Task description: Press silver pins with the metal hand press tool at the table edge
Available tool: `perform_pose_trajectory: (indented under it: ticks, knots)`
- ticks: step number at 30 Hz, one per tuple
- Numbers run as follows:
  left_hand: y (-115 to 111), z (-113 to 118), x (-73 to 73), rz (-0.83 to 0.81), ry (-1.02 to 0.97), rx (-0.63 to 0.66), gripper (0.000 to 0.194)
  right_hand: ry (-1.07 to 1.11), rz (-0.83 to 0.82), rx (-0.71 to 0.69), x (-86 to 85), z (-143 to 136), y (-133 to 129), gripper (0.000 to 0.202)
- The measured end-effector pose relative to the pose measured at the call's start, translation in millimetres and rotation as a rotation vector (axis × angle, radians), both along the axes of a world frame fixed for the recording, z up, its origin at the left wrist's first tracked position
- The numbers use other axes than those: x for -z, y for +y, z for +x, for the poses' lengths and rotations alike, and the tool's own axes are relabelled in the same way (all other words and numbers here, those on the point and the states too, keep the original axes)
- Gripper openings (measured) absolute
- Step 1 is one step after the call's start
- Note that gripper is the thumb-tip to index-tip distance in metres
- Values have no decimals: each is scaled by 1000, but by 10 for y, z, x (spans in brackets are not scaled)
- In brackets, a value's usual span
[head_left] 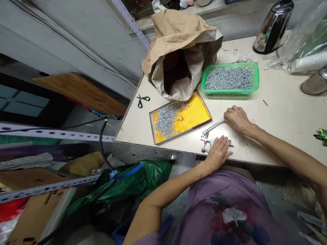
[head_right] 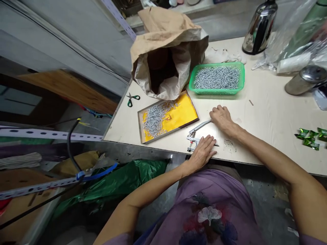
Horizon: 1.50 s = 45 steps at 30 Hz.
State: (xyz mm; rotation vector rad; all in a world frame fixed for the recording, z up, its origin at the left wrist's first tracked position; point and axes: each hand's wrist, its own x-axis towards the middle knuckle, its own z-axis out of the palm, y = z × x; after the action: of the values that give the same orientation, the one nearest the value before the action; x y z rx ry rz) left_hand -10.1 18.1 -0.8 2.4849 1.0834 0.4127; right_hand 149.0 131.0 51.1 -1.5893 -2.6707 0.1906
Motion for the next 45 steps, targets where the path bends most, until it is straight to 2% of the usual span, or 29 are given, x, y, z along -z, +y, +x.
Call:
perform_pose_trajectory:
  ticks: [2, 6, 8, 11, 14, 15, 16, 17, 20, 23, 26, 29, 32, 35, 41, 45]
  knots:
    - [3, 2, -41, -28, -18, 13, 44, 1, 9, -138, -77, -237, -51, 18]
    - [-133, -122, -101, -121, -29, 67, 36, 38, -84, -583, -106, -696, -259, 14]
    - [-220, -300, -128, -112, -21, 11, 31, 21, -102, -696, -47, -827, -337, 14]
    - [-198, -726, -214, -52, -5, -124, 26, 43, -97, -743, 69, -894, -386, 14]
    - [86, -1229, -354, 48, 9, -342, 28, 207, -116, -695, 102, -870, -370, 16]
    - [219, -1377, -400, 115, 36, -497, 28, 300, -115, -652, 73, -843, -343, 18]
    - [357, -1504, -441, 141, 89, -593, 26, 403, -100, -591, 19, -803, -301, 21]
    - [491, -1607, -475, 129, 145, -633, 23, 501, -70, -512, -58, -747, -240, 23]
    - [808, -1767, -528, -9, 303, -641, 15, 657, 86, -238, -387, -471, 61, 27]
    - [973, -1790, -534, -115, 403, -576, 13, 558, 272, 14, -695, -90, 435, 28]
    - [1045, -1791, -533, -117, 462, -508, 14, 409, 361, 165, -805, 206, 667, 36]
    - [1083, -1804, -539, -91, 519, -491, 17, 360, 336, 148, -706, 272, 641, 42]
    - [1104, -1810, -550, -65, 574, -487, 18, 374, 280, 20, -522, 166, 418, 39]
    - [1104, -1804, -560, -42, 628, -420, 22, 388, 224, -57, -367, 46, 145, 35]
    - [1078, -1813, -569, 26, 713, -251, 21, 409, 130, -92, -197, 26, -195, 33]
    - [1079, -1862, -560, 43, 686, -296, 22, 405, 79, -82, -118, 56, -330, 31]
